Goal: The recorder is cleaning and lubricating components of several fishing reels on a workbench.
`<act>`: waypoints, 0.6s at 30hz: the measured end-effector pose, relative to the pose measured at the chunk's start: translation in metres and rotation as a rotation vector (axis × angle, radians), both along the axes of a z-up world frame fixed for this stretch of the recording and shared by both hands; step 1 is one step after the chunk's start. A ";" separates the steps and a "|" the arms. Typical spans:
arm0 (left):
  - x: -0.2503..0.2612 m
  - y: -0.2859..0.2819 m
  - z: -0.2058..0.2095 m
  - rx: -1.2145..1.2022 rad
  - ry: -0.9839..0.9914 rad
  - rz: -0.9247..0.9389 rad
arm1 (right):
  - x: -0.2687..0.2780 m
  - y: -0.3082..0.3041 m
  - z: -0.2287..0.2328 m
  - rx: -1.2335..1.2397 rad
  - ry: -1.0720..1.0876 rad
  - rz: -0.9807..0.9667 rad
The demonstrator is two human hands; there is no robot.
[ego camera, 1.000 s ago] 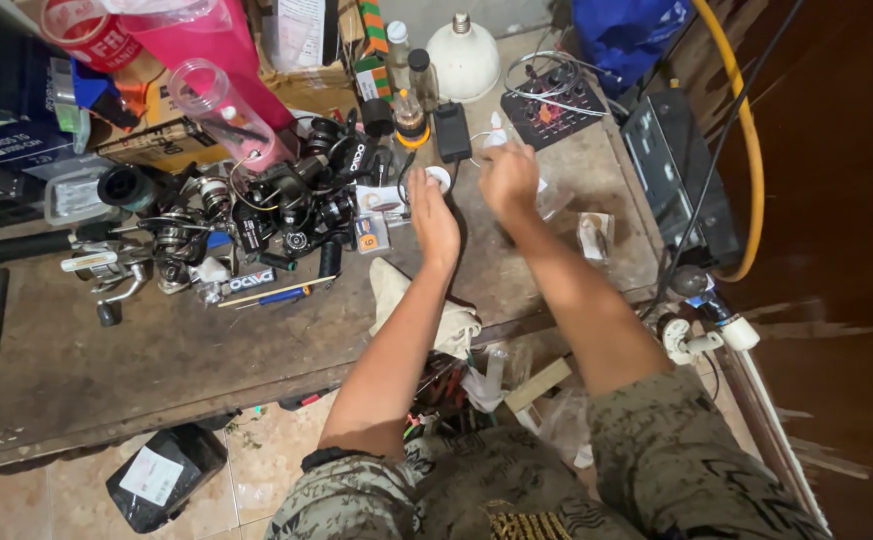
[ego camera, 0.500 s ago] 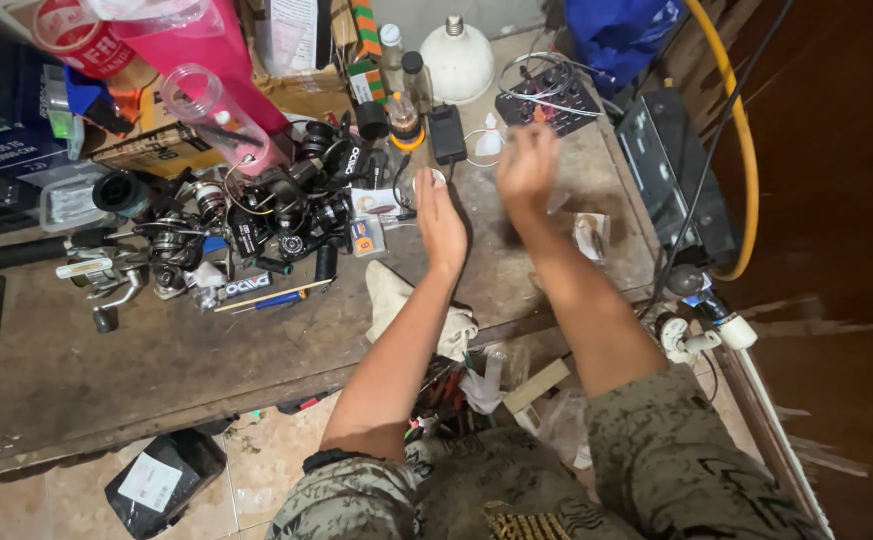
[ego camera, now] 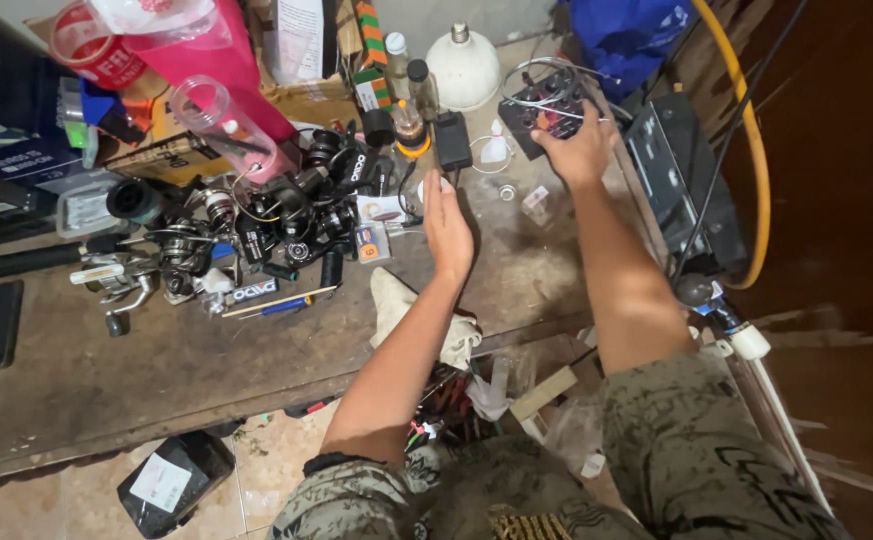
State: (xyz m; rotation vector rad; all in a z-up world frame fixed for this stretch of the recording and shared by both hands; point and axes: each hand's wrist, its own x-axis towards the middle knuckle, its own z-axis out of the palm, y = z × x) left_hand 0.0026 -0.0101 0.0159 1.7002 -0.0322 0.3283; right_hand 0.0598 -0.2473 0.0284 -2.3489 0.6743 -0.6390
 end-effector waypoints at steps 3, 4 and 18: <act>0.005 -0.003 -0.011 0.005 -0.021 -0.002 | -0.002 0.023 0.009 0.047 0.069 -0.059; 0.004 -0.003 -0.010 0.005 -0.021 -0.004 | 0.001 0.027 0.001 0.047 0.069 -0.060; -0.005 -0.010 -0.012 -0.008 0.013 0.006 | 0.010 0.042 -0.047 -0.048 -0.041 0.211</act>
